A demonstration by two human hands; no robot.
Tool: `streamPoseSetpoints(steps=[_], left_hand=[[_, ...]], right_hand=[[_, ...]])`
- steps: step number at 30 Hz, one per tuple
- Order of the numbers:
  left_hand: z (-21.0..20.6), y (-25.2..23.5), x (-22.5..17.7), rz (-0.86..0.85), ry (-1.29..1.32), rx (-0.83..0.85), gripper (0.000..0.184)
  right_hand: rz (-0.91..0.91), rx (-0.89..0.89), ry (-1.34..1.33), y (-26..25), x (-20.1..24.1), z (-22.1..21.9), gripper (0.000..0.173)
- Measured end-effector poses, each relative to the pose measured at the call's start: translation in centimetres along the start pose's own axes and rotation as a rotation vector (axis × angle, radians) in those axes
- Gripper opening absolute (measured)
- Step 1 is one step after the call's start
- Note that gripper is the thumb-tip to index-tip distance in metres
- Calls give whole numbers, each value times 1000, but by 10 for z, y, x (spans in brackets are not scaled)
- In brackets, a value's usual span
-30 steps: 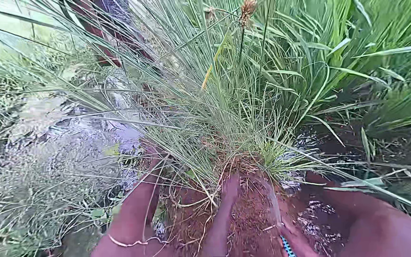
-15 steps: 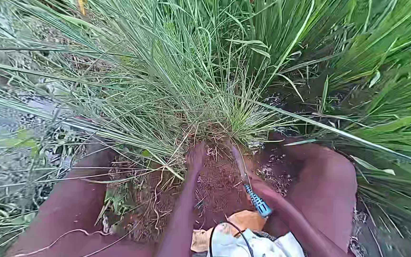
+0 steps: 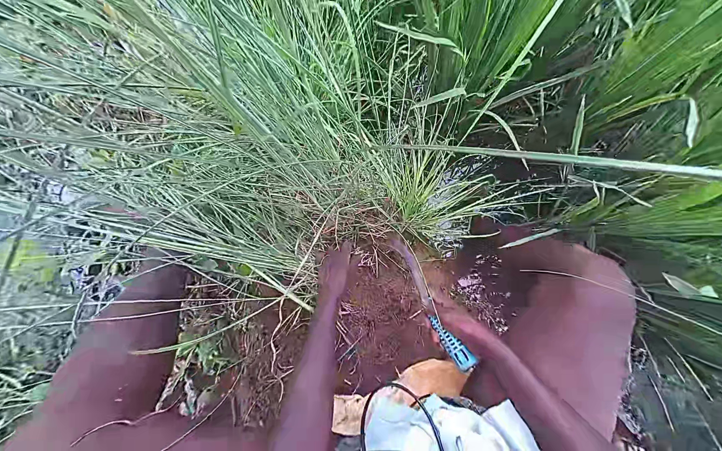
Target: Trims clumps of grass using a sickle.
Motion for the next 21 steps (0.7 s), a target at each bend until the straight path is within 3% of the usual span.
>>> streamPoseSetpoints(steps=[9,13,21], left_hand=[[0,-6,-6,-58,-81,-28,40],[1,-6,-9,-63,-112,-54,42],[5,-6,-13,17,-118,-62,45]], right_hand=[[26,-2,-23,-4,1,0,34],[-21,5,-61,-2,-1,-2,39],[-64,19,-81,2,2,-6,39]])
Point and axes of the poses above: each hand's wrist, its own y-axis away from the middle knuckle, its own z-axis out of the back of the hand, x = y × z, the point moved 9 cm from there along -y, towards the middle knuckle, and after that the axes turned 11 degrees about z, right-handed, at the moved point
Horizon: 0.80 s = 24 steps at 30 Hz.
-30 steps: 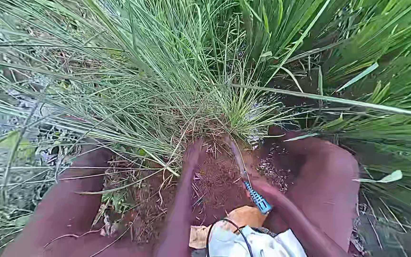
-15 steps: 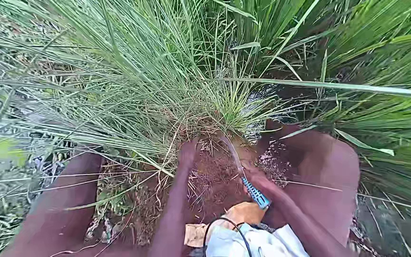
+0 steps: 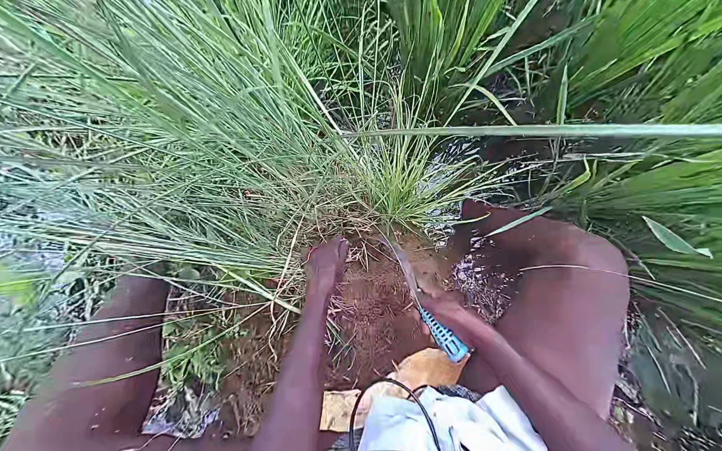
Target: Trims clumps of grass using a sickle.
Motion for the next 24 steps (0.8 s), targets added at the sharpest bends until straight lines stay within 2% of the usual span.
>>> streamPoseSetpoints(steps=[4,18,24], left_hand=[[1,-8,0,48,-2,42,45],[-3,-12,4,65,29,-17,46],[-3,-12,9,134,97,-3,48]], right_hand=[[7,26,-14,-2,0,1,41],[19,77,-160,-4,-9,-14,41],[27,-11,-135,11,-9,-30,36]])
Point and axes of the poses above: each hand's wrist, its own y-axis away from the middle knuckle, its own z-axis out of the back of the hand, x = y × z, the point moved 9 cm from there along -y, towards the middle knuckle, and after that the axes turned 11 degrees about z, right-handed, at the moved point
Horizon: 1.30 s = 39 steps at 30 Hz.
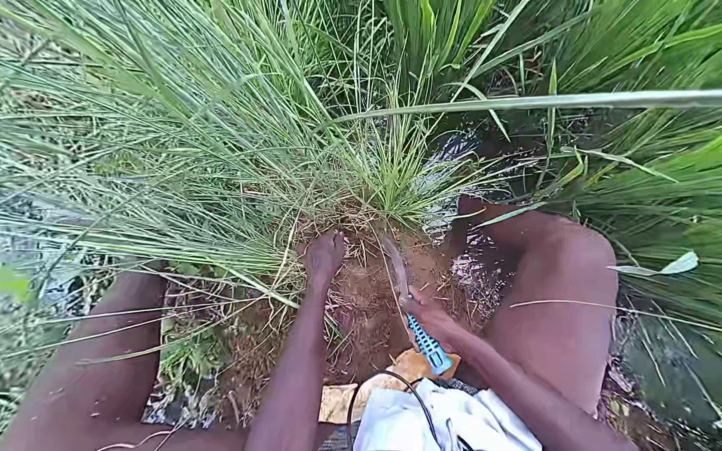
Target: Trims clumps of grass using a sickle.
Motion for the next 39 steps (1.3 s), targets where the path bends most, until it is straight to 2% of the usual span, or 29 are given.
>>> streamPoseSetpoints(steps=[7,11,14,21,26,29,36,39], left_hand=[[-3,18,4,-7,44,13,45],[-4,22,5,-41,91,-28,43],[-5,21,8,-40,113,-19,43],[-5,19,9,-37,114,-24,38],[-4,20,11,-49,151,-36,37],[-6,17,14,-75,194,-66,35],[-14,24,12,-95,139,-41,37],[-16,31,11,-160,105,-120,36]], right_hand=[[66,-33,-30,16,-6,-19,39],[55,-22,21,16,-3,-15,38],[113,-18,87,9,-3,-4,35],[171,-32,70,8,-5,-8,36],[177,-10,174,-4,-2,0,40],[213,-14,231,4,3,3,34],[303,-68,400,22,11,20,48],[343,-66,527,19,9,23,48]])
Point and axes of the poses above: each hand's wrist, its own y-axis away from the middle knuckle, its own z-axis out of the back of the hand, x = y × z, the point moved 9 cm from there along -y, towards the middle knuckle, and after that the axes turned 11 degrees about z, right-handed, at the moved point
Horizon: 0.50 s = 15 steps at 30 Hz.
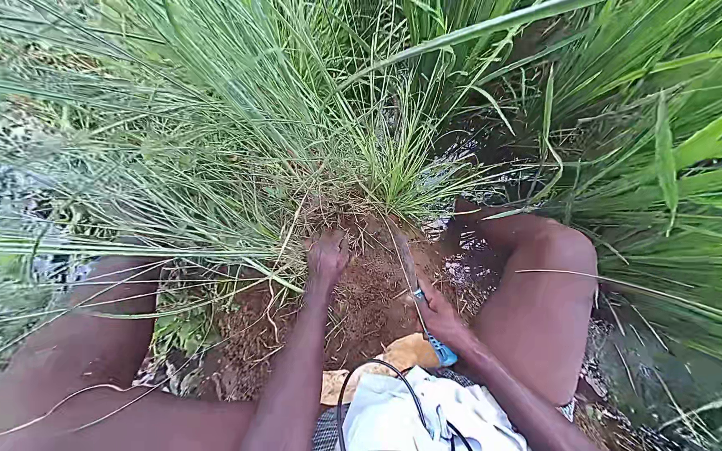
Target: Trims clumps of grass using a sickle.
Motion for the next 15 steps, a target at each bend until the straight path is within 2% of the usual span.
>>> streamPoseSetpoints(steps=[7,11,13,15], left_hand=[[-1,10,1,-73,40,-69,36],[-1,16,2,-85,64,-90,35],[-4,17,2,-63,60,-72,37],[-4,20,4,-50,49,-74,38]], right_hand=[[1,54,163,-5,-3,-1,44],[71,29,293,-5,34,3,42],[186,-37,390,-1,57,7,45],[224,-36,483,-1,59,7,44]])
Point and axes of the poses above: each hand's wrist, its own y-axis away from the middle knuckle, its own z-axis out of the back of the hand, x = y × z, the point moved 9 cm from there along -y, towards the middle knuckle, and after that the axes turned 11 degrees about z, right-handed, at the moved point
